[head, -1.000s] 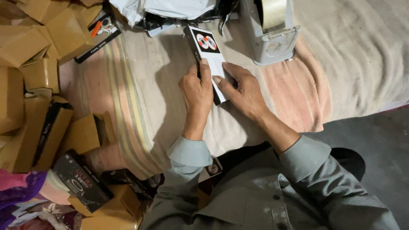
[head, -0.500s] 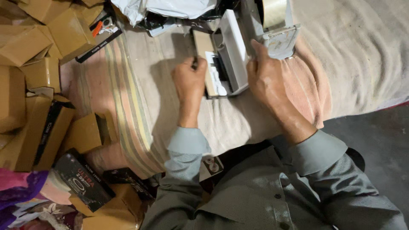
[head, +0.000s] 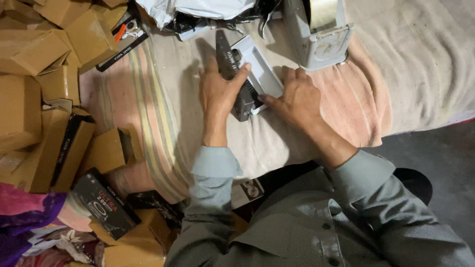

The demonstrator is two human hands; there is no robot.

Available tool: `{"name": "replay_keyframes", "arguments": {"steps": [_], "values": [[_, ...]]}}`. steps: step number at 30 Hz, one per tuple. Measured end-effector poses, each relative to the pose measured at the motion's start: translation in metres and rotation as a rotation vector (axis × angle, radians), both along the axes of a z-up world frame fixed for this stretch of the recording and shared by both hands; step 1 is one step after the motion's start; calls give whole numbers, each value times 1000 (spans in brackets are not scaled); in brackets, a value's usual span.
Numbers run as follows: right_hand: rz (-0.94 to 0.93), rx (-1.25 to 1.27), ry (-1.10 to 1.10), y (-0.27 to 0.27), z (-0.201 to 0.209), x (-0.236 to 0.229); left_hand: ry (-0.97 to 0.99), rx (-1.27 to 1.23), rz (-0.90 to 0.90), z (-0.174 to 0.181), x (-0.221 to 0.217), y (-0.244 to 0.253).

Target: The person unpacks a smartwatch box, removes the watch, strap, and charger, then repacks them into a cardboard shipping box and seals it with tape. The process is repeated for a second unit.

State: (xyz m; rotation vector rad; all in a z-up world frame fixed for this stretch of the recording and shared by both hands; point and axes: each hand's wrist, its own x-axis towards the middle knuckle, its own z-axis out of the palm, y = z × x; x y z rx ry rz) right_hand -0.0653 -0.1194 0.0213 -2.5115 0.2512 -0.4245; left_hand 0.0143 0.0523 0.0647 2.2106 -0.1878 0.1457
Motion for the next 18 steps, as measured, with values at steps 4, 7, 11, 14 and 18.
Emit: {"name": "replay_keyframes", "arguments": {"steps": [4, 7, 11, 14, 18], "values": [[29, 10, 78, 10, 7, -1, 5, -140, -33, -23, -5, -5], [96, 350, 91, 4, 18, -8, 171, -591, -238, -29, -2, -3], [19, -246, -241, -2, 31, -21, -94, -4, 70, -20, 6, 6], [139, -471, -216, -5, 33, -26, -239, 380, 221, -15, 6, 13], [148, -423, -206, -6, 22, -21, -183, 546, 279, -18, 8, 20]]}}
